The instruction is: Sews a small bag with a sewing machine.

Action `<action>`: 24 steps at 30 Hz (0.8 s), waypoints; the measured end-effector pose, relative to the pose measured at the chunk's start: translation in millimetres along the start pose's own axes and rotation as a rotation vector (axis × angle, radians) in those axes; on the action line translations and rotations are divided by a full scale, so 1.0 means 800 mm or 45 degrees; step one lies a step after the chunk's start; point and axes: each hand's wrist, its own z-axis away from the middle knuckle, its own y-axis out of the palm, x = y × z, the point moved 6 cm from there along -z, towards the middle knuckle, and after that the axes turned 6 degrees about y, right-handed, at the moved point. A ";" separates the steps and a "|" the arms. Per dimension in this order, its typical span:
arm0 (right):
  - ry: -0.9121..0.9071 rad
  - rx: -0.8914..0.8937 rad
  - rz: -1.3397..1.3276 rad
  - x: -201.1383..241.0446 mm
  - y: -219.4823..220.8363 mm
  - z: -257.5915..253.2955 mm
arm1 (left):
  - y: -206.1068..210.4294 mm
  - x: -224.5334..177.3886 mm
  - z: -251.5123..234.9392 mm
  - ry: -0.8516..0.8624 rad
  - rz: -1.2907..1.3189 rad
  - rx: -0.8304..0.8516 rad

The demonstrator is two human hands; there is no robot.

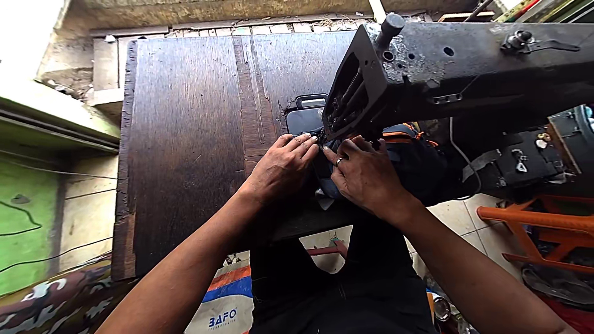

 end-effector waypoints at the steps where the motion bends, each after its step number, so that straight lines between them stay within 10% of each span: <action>1: -0.001 0.004 0.000 -0.001 -0.001 0.001 | 0.000 -0.004 0.000 0.007 -0.030 -0.019; 24: -0.084 0.165 0.139 0.001 -0.015 -0.002 | -0.007 -0.041 0.003 0.245 -0.073 0.021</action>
